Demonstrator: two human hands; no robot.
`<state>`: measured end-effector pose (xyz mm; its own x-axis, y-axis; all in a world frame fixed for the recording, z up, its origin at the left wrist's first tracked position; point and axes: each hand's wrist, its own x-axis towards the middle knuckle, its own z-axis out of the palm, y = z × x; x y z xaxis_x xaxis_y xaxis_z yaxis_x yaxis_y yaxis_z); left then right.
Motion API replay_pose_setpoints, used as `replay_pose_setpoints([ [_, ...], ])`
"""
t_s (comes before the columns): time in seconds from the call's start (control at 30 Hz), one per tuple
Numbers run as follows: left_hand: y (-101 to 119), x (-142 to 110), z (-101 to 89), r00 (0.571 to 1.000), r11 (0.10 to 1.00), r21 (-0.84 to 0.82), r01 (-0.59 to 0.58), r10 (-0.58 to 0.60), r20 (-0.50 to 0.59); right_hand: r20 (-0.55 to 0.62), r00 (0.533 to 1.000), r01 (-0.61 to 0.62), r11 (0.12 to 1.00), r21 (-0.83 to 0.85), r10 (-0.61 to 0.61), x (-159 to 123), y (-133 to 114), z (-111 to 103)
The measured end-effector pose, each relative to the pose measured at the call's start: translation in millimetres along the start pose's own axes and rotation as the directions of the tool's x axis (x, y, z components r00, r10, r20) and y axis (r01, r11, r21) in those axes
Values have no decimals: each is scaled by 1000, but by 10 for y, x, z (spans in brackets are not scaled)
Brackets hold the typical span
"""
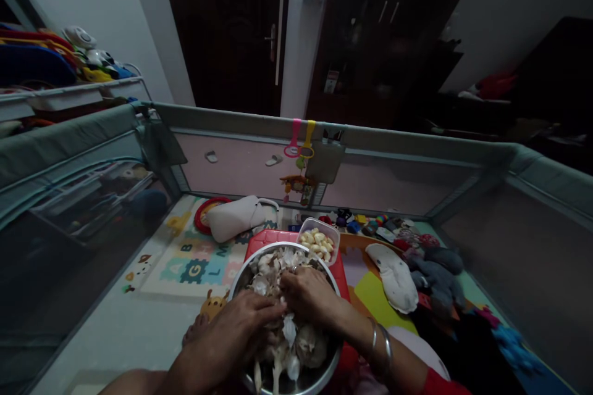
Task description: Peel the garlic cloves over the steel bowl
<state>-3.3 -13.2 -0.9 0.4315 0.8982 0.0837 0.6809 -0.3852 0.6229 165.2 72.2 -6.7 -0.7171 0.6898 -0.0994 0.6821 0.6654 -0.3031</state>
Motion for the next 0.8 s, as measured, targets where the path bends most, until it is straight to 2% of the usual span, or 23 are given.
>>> replay_pose_setpoints([
  [0.27, -112, 3, -65, 982, 989, 129, 66, -42, -182, -55, 998, -6, 990, 139, 14, -91, 235, -124],
  [0.33, -99, 19, -61, 982, 988, 140, 68, -41, -185, -87, 996, 11, 970, 242, 10, -121, 284, -164],
  [0.43, -58, 42, -20, 993, 988, 144, 58, -42, -113, -151, 989, 50, 932, 360, 5, -160, 305, -197],
  [0.53, -4, 69, 38, 998, 989, 146, 40, -32, -55, -138, 990, 30, 962, 271, 8, -188, 274, -188],
  [0.67, 62, 113, 78, 997, 986, 162, 34, -22, -76, -13, 1000, -15, 999, 35, 16, -191, 200, -126],
  [0.8, 66, 146, 62, 992, 979, 193, 59, -35, -123, 15, 1000, -5, 1000, 15, 5, -156, 159, -95],
])
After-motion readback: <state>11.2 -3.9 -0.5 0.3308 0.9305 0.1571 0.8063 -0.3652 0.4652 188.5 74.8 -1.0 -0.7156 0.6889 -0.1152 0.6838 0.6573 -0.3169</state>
